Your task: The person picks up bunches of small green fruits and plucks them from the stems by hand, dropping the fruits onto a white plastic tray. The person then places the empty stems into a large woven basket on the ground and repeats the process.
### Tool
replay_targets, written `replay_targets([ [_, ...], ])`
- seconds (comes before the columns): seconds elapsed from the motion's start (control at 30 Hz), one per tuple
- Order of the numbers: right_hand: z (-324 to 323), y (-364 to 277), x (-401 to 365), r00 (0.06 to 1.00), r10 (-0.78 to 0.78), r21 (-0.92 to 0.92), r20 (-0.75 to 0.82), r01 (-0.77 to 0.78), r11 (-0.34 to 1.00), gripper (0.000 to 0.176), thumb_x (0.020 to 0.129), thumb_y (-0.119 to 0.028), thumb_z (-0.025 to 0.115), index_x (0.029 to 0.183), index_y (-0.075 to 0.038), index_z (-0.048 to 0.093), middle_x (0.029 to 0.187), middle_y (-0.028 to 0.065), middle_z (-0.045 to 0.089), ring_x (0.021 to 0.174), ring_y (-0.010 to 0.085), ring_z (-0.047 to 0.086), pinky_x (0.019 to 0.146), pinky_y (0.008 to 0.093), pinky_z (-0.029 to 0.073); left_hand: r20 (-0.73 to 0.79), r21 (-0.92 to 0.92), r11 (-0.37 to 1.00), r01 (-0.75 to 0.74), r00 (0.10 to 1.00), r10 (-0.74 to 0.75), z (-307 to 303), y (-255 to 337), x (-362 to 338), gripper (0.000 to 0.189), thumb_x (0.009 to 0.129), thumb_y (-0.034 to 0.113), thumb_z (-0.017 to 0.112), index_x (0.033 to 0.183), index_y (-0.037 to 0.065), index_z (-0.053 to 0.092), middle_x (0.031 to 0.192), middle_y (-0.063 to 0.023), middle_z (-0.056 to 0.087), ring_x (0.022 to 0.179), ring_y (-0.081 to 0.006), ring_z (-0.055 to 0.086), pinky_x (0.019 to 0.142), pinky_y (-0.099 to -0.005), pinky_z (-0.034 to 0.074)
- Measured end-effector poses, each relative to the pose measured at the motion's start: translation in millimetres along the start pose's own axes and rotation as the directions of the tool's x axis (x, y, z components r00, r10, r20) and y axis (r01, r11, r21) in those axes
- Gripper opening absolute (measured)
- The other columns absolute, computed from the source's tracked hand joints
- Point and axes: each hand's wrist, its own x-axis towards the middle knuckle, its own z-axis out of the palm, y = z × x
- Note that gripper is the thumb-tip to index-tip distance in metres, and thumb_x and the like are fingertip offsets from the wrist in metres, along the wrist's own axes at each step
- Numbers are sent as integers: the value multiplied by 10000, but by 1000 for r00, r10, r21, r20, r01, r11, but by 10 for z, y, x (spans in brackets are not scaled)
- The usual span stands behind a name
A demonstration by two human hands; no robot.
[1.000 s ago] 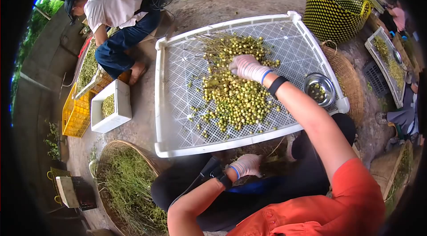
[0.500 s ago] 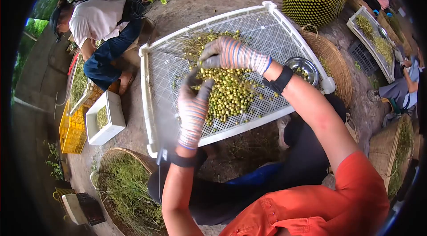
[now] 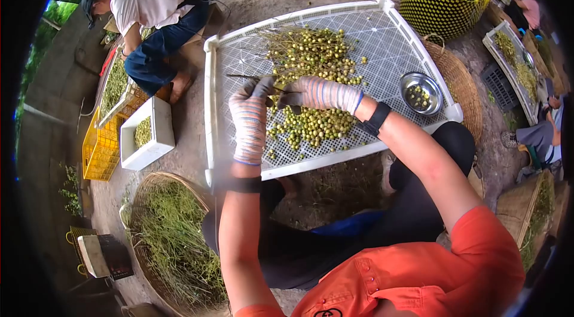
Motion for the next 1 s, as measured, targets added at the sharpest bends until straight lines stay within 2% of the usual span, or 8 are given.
replay_targets([
  [0.2,78,481,-220,987,160,-144,26,-155,977,338,874,-362,495,986,-58,589,909,111,631,841,267,607,771,338,468,-273,-9,998,-65,960,60,-276,151,126,169,767,148,639,880,24,664,667,2,578,527,-59,448,484,-209,337],
  [0.23,234,990,-191,974,-212,-443,-79,157,883,329,866,-323,524,1040,-47,571,977,139,612,863,310,595,789,352,467,-281,-9,997,-74,957,68,-262,106,122,169,767,148,639,880,24,664,667,2,578,527,-59,448,484,-209,337],
  [0.3,232,813,-391,925,-254,-430,-282,115,896,296,856,-270,552,1051,-50,580,974,156,615,877,325,591,772,371,473,-374,-91,988,-126,924,84,-343,-179,148,103,758,123,616,802,38,654,637,1,552,504,-58,423,458,-217,322],
  [0.37,216,543,-415,950,-108,-275,-292,25,961,364,873,-306,512,1078,-14,579,1043,165,610,984,320,570,854,379,451,-296,315,945,89,955,9,-341,-354,23,129,706,89,565,591,87,507,566,-3,470,481,-97,407,439,-250,330],
  [0.57,438,654,-246,969,81,-361,-232,-163,918,156,773,22,503,906,-29,566,860,185,607,796,333,586,695,396,477,101,-532,791,302,950,-294,304,-739,-113,239,916,293,476,864,61,502,695,-63,566,530,-185,581,444,-315,492],
  [0.63,480,672,-201,966,-37,-66,-254,20,998,206,776,24,502,962,-36,568,873,181,611,791,332,589,693,396,476,43,-558,791,252,960,-275,268,-788,-57,248,923,300,465,862,60,467,672,-62,550,508,-197,578,425,-311,486],
  [0.8,371,511,-258,975,34,-529,-219,-148,836,184,802,-154,564,951,-48,585,785,182,617,739,344,598,653,406,480,-70,-386,911,143,980,-184,287,-1048,-20,208,919,277,480,886,72,480,639,-25,524,445,-168,493,390,-290,414],
  [1.0,332,533,-279,960,75,-524,-270,-212,825,249,800,-275,586,907,-51,609,795,194,613,763,351,593,680,431,472,-95,-519,841,153,967,-235,165,-848,-66,221,913,295,489,872,78,469,659,-30,527,506,-160,531,469,-291,467],
])
